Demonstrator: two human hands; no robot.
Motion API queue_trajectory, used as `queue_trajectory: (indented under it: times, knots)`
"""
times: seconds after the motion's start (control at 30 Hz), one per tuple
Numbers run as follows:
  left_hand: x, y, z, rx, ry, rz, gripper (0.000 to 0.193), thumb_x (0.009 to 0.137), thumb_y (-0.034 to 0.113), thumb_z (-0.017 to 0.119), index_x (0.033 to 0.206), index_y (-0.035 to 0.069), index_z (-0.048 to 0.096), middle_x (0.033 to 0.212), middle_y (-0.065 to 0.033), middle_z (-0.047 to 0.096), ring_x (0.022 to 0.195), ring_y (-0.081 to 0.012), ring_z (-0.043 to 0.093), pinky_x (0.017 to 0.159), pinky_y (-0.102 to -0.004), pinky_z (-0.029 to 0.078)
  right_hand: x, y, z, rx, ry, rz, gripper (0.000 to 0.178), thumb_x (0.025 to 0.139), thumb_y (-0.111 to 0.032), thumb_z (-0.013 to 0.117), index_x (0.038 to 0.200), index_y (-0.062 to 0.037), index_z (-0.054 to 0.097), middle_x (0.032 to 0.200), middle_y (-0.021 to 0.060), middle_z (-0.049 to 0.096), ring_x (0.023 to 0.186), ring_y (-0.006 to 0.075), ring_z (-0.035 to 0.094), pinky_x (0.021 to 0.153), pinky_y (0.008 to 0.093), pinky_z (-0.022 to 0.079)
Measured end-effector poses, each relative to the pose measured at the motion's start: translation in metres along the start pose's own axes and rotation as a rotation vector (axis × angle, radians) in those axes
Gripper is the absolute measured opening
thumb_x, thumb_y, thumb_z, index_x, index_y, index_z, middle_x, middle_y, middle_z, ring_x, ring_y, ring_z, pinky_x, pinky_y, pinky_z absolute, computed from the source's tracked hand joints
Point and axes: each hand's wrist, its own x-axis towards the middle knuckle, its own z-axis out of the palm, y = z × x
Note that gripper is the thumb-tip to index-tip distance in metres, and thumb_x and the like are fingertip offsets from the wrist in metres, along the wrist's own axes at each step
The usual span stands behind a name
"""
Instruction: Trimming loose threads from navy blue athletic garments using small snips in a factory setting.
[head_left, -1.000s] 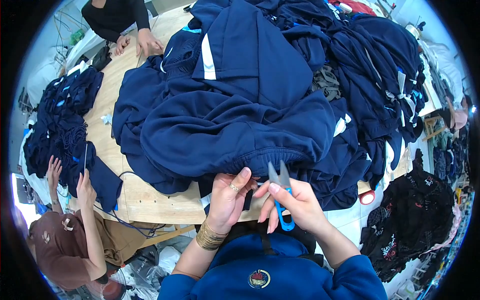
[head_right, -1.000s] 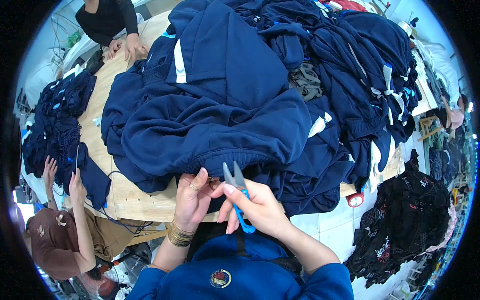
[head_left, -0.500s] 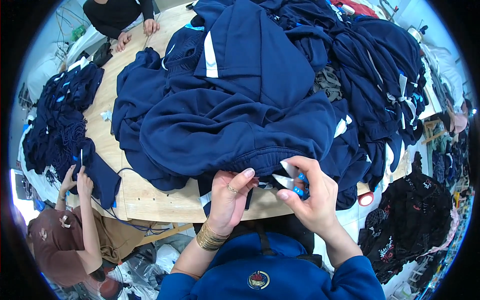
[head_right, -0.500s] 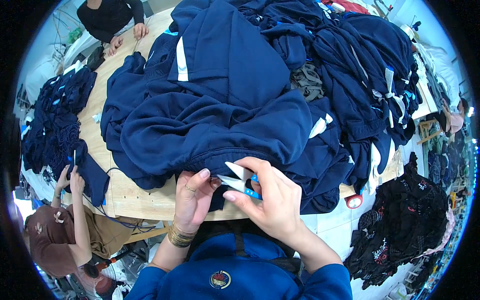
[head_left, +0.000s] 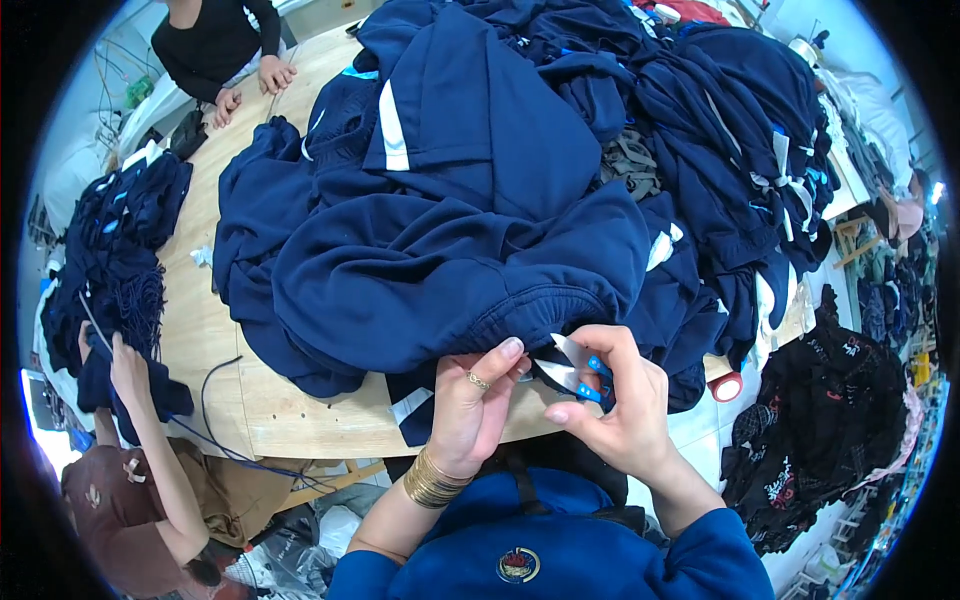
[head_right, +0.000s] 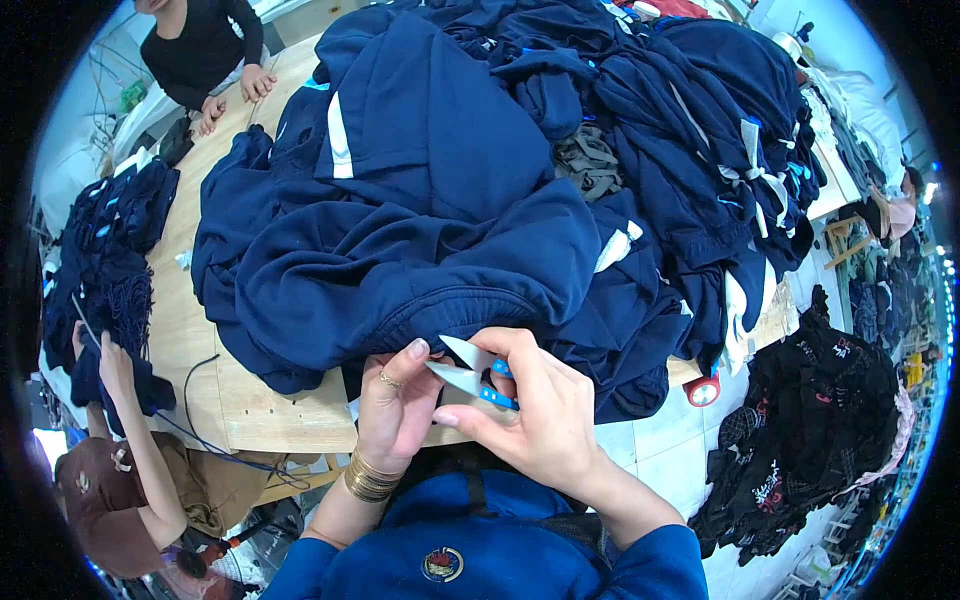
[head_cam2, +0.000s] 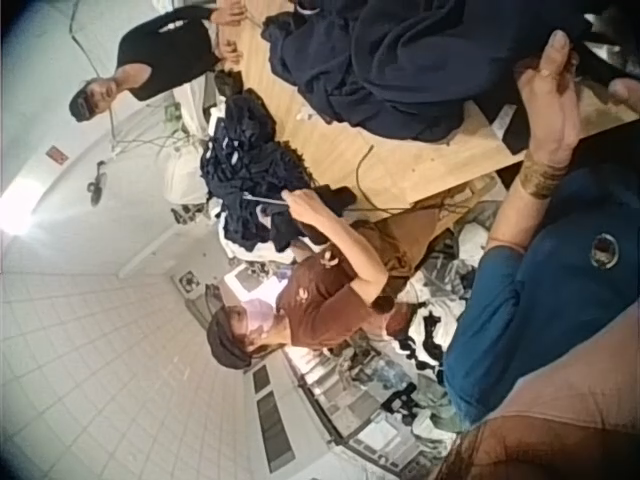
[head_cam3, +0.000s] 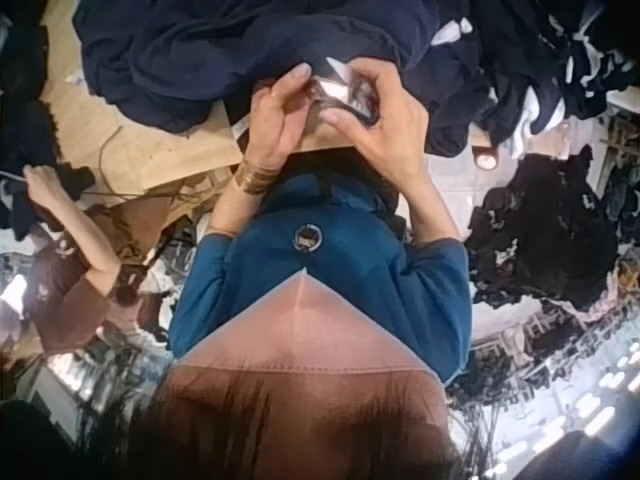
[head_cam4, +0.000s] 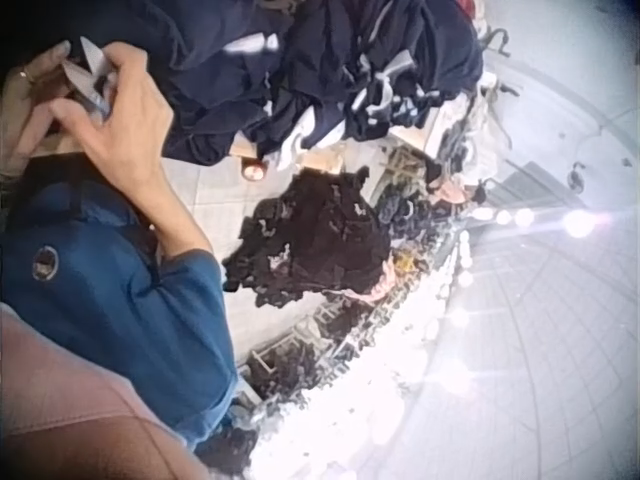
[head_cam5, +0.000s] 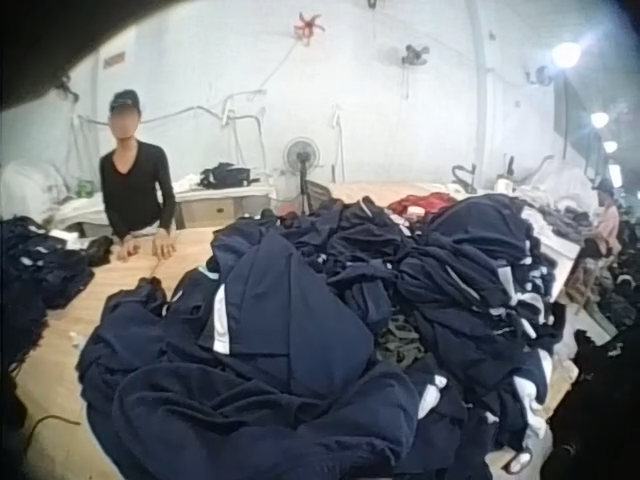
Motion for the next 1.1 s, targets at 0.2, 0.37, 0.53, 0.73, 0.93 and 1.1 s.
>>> queue_trajectory:
  times: [0.2,0.37,0.53,0.73,0.93,1.1]
  knots:
    - [-0.003,-0.009,0.018,-0.035,-0.021,0.082,0.031,0.077,-0.003,0.062,0.106,0.005,0.057,0.099,-0.0060,0.061,0.086,-0.0139,0.059,0.077,-0.0283,0.047,-0.007,0.009,-0.007,-0.186,0.076,-0.093,0.021,0.075,-0.016,0.069,0.088,-0.0029,0.059,0.066,0.0069,0.057,0.055,0.0182,0.056,0.050,0.0258,0.043]
    - [-0.002,-0.017,0.024,0.024,-0.071,0.122,0.029,0.079,-0.002,0.059,0.107,0.003,0.056,0.101,-0.0072,0.060,0.091,-0.0160,0.058,0.084,-0.0316,0.046,-0.008,0.009,-0.013,-0.295,0.131,-0.125,0.016,0.076,-0.012,0.067,0.085,-0.0022,0.059,0.068,0.0085,0.059,0.057,0.0209,0.058,0.051,0.0277,0.044]
    - [-0.002,-0.025,0.028,0.104,-0.090,0.183,0.025,0.082,0.000,0.055,0.107,0.005,0.056,0.102,-0.0080,0.060,0.095,-0.0169,0.057,0.090,-0.0347,0.043,-0.006,0.011,-0.016,-0.350,0.172,-0.132,0.018,0.076,-0.015,0.068,0.086,-0.0030,0.058,0.068,0.0082,0.059,0.056,0.0212,0.057,0.050,0.0285,0.043]
    - [-0.002,-0.029,0.028,0.066,-0.104,0.069,0.021,0.084,0.004,0.056,0.104,0.003,0.058,0.100,-0.0074,0.061,0.095,-0.0165,0.056,0.092,-0.0331,0.040,-0.009,0.018,-0.017,-0.342,0.178,-0.113,0.020,0.078,-0.020,0.066,0.087,-0.0043,0.058,0.069,0.0066,0.059,0.057,0.0192,0.058,0.050,0.0269,0.043]
    - [-0.002,-0.035,0.019,-0.005,-0.136,-0.005,0.016,0.086,0.009,0.056,0.098,0.001,0.061,0.101,-0.0078,0.061,0.096,-0.0163,0.055,0.093,-0.0309,0.039,-0.013,0.018,-0.014,-0.276,0.179,-0.055,0.020,0.079,-0.022,0.065,0.087,-0.0055,0.057,0.069,0.0056,0.059,0.058,0.0176,0.058,0.051,0.0259,0.044]
    - [-0.003,-0.036,0.013,-0.021,-0.147,-0.020,0.018,0.086,0.012,0.056,0.099,0.000,0.061,0.103,-0.0080,0.061,0.101,-0.0164,0.053,0.097,-0.0312,0.035,-0.014,0.016,-0.013,-0.218,0.161,-0.014,0.019,0.079,-0.021,0.065,0.087,-0.0056,0.058,0.070,0.0059,0.060,0.059,0.0178,0.059,0.051,0.0258,0.045]
